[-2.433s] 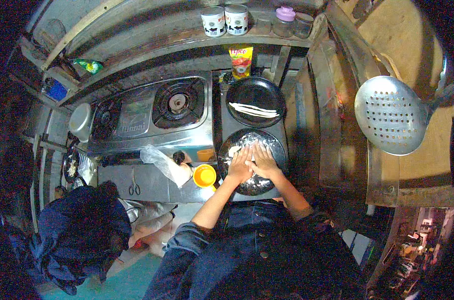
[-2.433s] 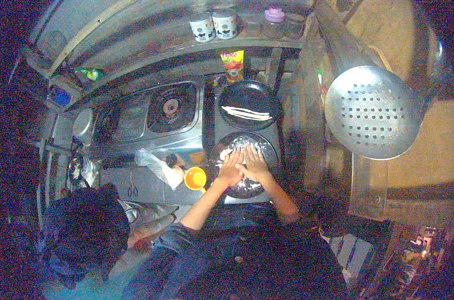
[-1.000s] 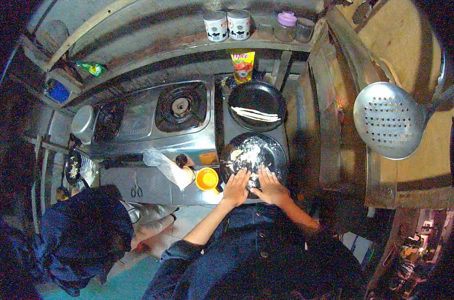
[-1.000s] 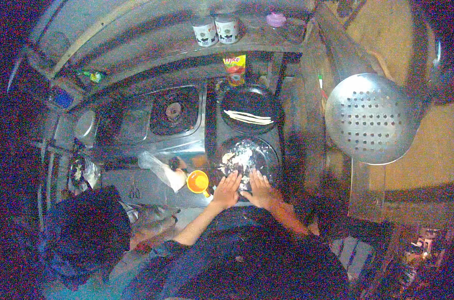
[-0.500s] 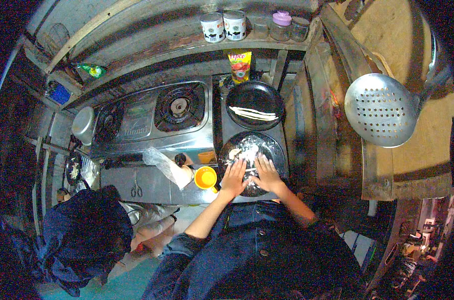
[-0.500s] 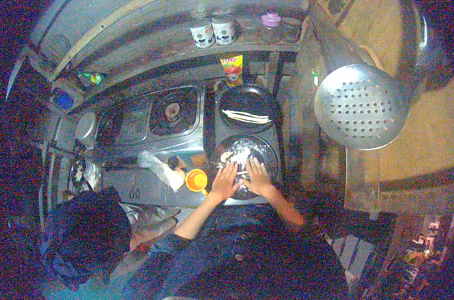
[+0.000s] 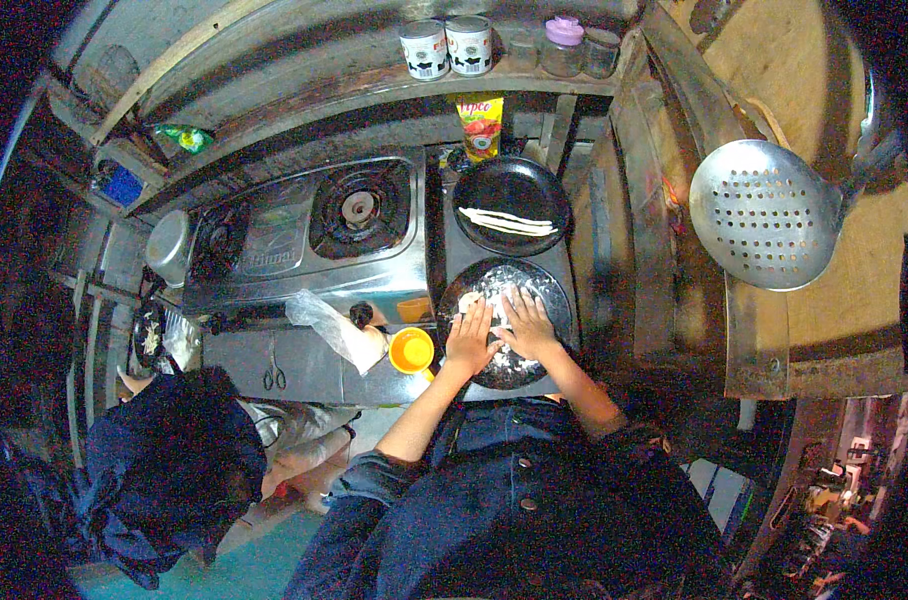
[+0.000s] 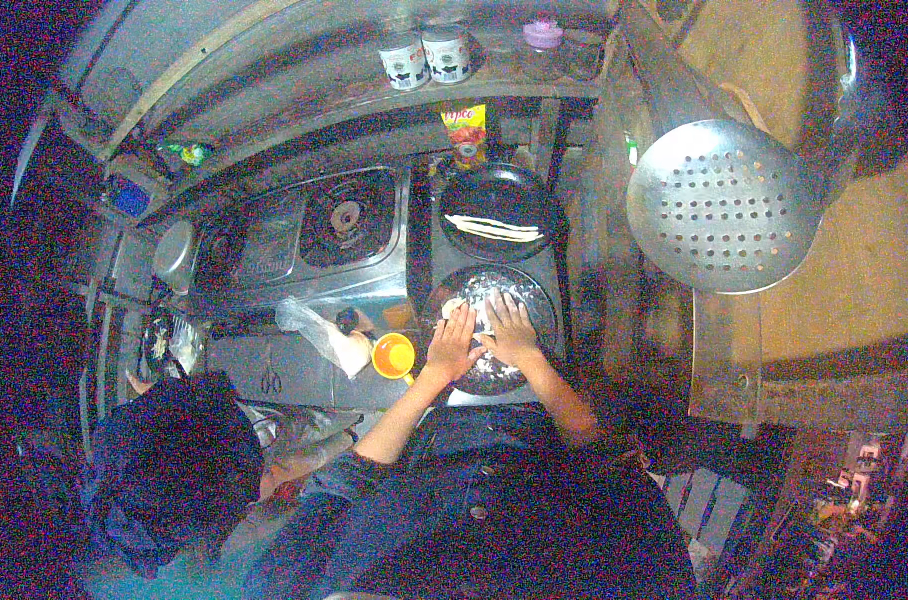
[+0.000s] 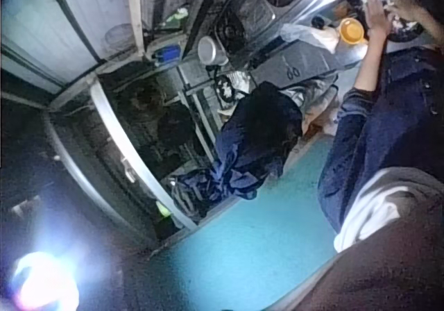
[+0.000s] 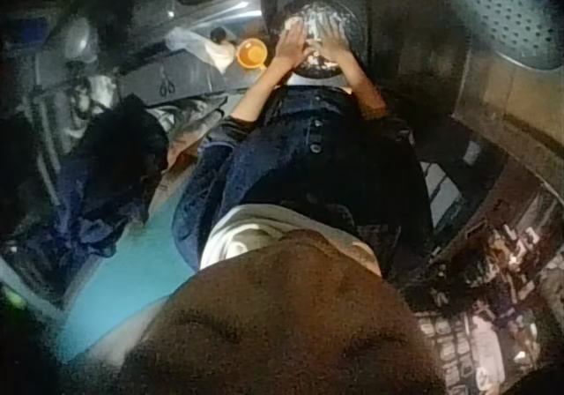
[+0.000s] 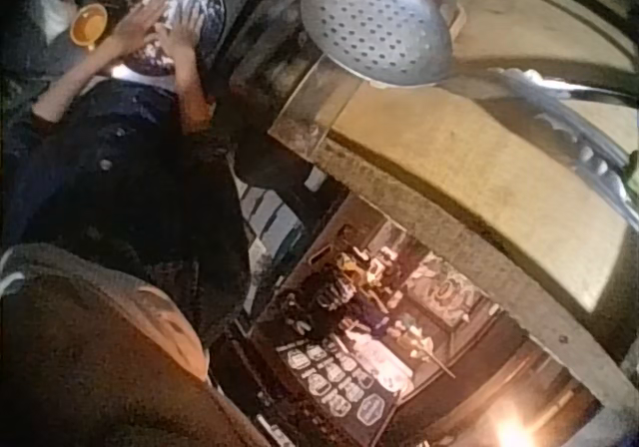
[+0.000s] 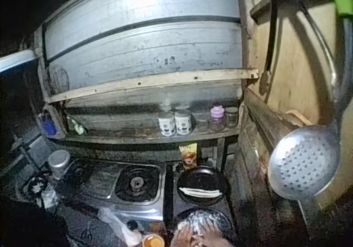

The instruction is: The person kneads a white dough mass on a black plate by hand.

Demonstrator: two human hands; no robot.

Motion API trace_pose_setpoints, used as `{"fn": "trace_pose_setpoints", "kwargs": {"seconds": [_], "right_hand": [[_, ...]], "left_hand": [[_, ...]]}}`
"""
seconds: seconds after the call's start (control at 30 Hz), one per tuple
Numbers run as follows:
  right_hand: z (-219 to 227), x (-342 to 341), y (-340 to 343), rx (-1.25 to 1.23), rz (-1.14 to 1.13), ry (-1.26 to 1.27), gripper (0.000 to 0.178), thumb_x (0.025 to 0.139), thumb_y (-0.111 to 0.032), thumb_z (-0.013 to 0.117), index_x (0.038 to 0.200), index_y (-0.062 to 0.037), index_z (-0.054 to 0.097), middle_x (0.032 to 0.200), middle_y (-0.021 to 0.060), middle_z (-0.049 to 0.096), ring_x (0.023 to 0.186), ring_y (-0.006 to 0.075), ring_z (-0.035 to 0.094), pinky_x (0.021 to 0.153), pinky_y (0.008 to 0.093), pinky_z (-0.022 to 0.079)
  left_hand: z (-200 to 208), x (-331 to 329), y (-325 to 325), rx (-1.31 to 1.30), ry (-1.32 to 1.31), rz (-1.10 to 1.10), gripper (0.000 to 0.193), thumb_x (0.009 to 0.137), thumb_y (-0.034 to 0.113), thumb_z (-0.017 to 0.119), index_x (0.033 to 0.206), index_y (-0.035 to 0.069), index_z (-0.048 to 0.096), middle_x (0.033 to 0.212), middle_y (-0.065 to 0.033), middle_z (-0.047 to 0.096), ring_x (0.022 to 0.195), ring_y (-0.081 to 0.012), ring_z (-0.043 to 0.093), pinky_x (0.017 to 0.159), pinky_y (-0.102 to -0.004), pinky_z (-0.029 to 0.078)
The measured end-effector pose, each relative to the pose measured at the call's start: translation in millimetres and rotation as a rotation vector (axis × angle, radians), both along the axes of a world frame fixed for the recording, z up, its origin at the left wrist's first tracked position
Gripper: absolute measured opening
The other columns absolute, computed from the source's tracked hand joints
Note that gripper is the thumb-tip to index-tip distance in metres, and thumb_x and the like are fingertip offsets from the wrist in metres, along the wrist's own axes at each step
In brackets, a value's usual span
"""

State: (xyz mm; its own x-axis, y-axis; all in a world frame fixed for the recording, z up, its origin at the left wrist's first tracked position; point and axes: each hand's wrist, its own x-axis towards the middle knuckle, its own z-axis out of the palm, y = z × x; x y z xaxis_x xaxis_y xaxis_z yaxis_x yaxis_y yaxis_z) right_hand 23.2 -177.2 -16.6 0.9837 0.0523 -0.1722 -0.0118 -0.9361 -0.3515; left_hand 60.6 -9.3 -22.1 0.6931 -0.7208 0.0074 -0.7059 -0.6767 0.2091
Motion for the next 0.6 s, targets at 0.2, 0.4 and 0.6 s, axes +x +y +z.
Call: {"fn": "trace_pose_setpoints", "kwargs": {"seconds": [0.2,0.4,0.6], "right_hand": [[21,-61,5,0.042,0.061,0.091,0.076,0.089,-0.050,0.040,0.143,-0.0031,0.015,0.150,0.0199,0.008,0.138,0.0353,0.012,0.110,0.0488,0.012],[0,-40,8,0.027,-0.017,0.000,0.073,0.088,-0.046,0.044,0.138,0.0033,0.025,0.148,0.0228,0.014,0.136,0.0374,0.015,0.109,0.0492,0.016],[-4,3,6,-0.001,-0.046,-0.047,0.069,0.089,-0.045,0.042,0.143,-0.0089,0.020,0.148,0.0215,0.012,0.137,0.0381,0.011,0.110,0.0502,0.011]], "left_hand": [[7,-51,25,0.100,0.071,-0.024,0.079,0.083,0.053,0.048,0.143,0.007,0.022,0.149,-0.0111,0.022,0.135,-0.0252,0.025,0.108,-0.0503,0.017],[4,-29,10,0.061,0.059,0.024,0.079,0.082,0.050,0.051,0.143,0.008,0.021,0.149,-0.0094,0.021,0.135,-0.0239,0.026,0.109,-0.0512,0.015],[-4,3,-3,0.035,-0.055,0.048,0.078,0.082,0.051,0.050,0.142,0.007,0.024,0.147,-0.0096,0.026,0.134,-0.0235,0.027,0.109,-0.0493,0.015]]}}
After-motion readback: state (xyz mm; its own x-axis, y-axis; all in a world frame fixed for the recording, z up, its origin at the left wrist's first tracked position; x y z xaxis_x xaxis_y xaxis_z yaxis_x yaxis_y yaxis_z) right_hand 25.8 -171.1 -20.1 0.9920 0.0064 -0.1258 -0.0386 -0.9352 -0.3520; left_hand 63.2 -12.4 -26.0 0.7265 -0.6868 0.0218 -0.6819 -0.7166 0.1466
